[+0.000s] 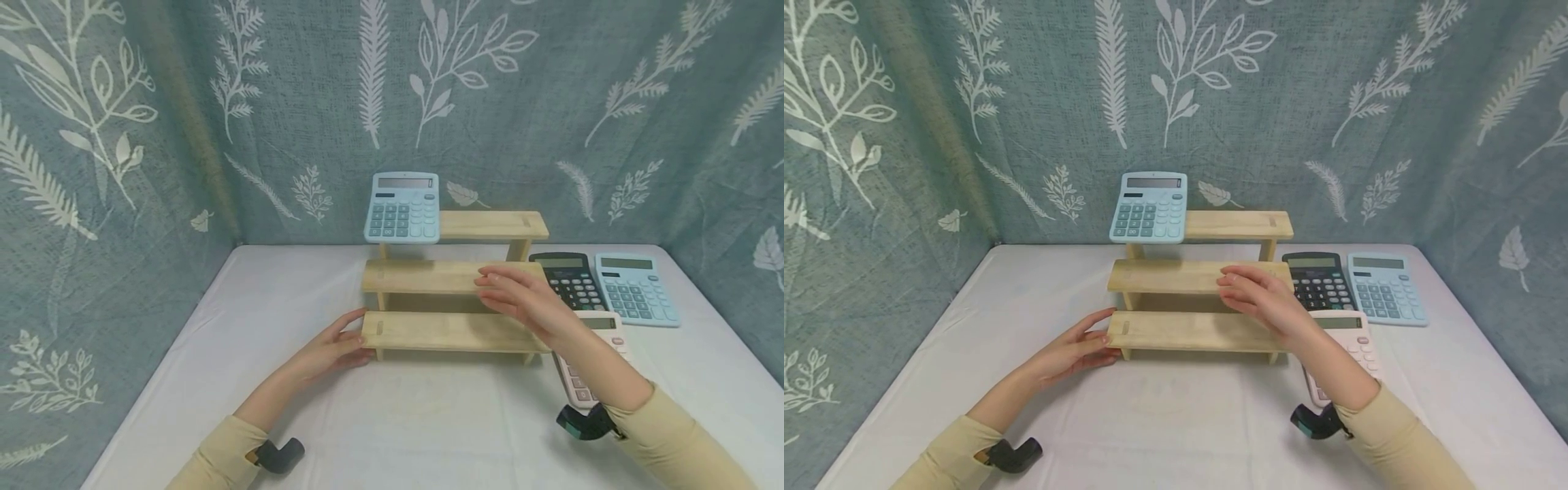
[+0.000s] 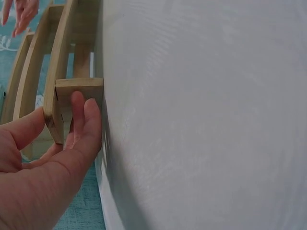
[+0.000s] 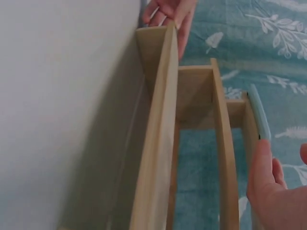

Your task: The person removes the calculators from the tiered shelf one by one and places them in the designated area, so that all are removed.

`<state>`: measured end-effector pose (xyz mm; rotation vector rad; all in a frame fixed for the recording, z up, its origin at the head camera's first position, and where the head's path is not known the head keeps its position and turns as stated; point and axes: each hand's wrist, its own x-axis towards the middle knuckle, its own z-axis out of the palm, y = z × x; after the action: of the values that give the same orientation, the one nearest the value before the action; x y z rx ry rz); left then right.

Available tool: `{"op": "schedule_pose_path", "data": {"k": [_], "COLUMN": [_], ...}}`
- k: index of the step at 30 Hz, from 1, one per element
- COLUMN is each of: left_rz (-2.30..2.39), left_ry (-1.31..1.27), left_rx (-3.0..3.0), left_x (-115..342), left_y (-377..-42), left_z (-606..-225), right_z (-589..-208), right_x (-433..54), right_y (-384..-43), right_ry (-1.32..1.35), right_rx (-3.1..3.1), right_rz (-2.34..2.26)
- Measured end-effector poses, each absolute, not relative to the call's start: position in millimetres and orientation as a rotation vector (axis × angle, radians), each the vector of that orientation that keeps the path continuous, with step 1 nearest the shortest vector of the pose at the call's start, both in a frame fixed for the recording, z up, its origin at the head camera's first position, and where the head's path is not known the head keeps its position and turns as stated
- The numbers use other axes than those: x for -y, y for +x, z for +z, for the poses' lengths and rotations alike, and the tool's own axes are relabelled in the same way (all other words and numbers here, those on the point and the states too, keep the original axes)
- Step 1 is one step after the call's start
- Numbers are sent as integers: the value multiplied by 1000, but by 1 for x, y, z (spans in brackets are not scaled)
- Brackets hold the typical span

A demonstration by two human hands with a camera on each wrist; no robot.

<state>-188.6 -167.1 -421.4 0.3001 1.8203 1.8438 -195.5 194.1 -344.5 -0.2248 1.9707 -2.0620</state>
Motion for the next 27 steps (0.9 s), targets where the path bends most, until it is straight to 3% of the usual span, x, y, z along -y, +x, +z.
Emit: {"op": "schedule_pose_path", "data": {"k": [12,27], "left_rz": [1846,1838], "left_ry": [309,306], "left_rx": [-1818,-1816], "left_x": [167,165], "left_y": [-188,-190], "left_z": [-421,-422], "right_z": [-337,-334], "right_x": [-154,-129], "right_y": [-229,-246], "right_ry": [-170,-163], "right_rx": [-1813,-1773], "right_rz": [-2145,-2180]}}
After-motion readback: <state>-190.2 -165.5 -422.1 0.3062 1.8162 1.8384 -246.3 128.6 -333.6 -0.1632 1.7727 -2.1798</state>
